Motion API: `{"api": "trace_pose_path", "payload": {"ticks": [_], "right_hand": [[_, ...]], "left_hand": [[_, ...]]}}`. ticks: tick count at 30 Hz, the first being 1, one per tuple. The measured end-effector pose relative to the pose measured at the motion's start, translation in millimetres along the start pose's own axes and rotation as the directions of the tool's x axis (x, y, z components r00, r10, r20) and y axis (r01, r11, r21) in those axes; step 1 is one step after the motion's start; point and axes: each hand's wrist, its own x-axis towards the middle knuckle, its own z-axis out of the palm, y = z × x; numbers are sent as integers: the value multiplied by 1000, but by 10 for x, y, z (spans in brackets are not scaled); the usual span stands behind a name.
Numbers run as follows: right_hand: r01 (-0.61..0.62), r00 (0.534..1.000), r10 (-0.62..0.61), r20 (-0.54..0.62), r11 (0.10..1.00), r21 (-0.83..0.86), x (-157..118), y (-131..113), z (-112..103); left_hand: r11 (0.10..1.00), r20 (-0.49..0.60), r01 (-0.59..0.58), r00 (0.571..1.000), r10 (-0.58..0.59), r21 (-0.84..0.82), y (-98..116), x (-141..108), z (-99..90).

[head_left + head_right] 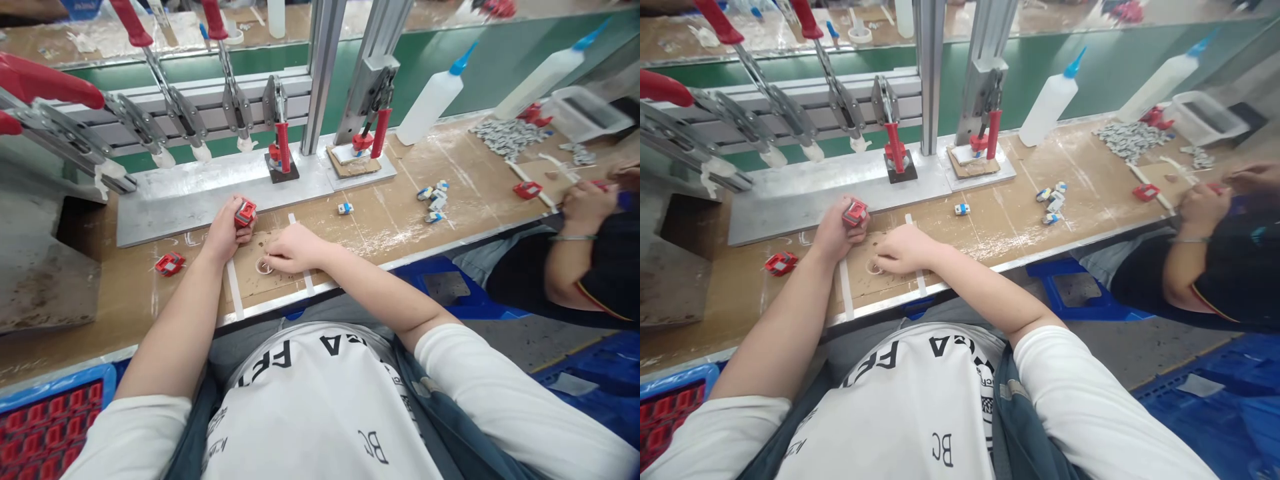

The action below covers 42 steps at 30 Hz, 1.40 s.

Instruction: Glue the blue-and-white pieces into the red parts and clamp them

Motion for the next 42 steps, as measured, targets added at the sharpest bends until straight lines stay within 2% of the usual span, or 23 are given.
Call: {"api": "trace_pose_path", "payload": {"ticks": [2,3,5,6,8,9,11,13,15,17,18,20,22,26,30,33,39,42], "right_hand": [[-35,998,41,39,989,-145,-39,-63,-80],[-70,997,74,15,979,-189,-92,-55,-140],[-204,976,180,-121,950,-237,-284,55,-294],[-293,946,243,-216,924,-246,-419,156,-380],[-460,857,358,-371,856,-235,-728,421,-542],[-509,827,400,-396,831,-223,-881,563,-605],[-553,801,470,-370,818,-159,-1131,808,-671],[-555,770,521,-369,832,16,-1264,934,-642],[-474,691,583,-428,812,340,-1266,909,-544],[-259,617,661,-426,682,684,-1168,760,-430],[-139,613,685,-394,584,800,-1098,656,-385],[39,651,676,-346,425,904,-956,426,-344],[133,681,635,-365,382,914,-850,207,-372],[201,693,535,-483,499,843,-792,-122,-522],[229,703,428,-568,619,751,-842,-330,-607],[230,712,365,-600,686,690,-894,-435,-614],[155,693,257,-674,860,487,-1024,-561,-668],[118,695,199,-691,916,383,-1082,-585,-701]], "left_hand": [[999,7,-20,1000,20,-44,7,-14,-7],[997,11,-31,999,31,-69,6,-18,-9],[990,25,-58,998,61,-125,-3,-17,-13],[985,29,-76,996,82,-155,-10,-13,-14],[971,31,-116,992,125,-209,-30,3,-16],[964,33,-134,989,145,-229,-41,12,-16],[956,43,-160,984,176,-244,-61,25,-17],[961,53,-174,980,189,-214,-66,18,-10],[973,41,-182,981,190,-143,-39,-22,16],[978,17,-198,980,200,-66,28,-96,74],[977,15,-211,977,211,-35,75,-143,115],[971,41,-241,970,240,4,178,-247,217],[963,81,-267,961,265,23,274,-352,329],[954,124,-301,947,298,9,386,-517,504],[944,137,-327,934,329,-38,412,-627,595],[934,133,-357,925,356,-18,427,-688,655],[931,155,-361,924,350,46,484,-774,809],[927,161,-367,922,353,69,502,-792,866]]}}
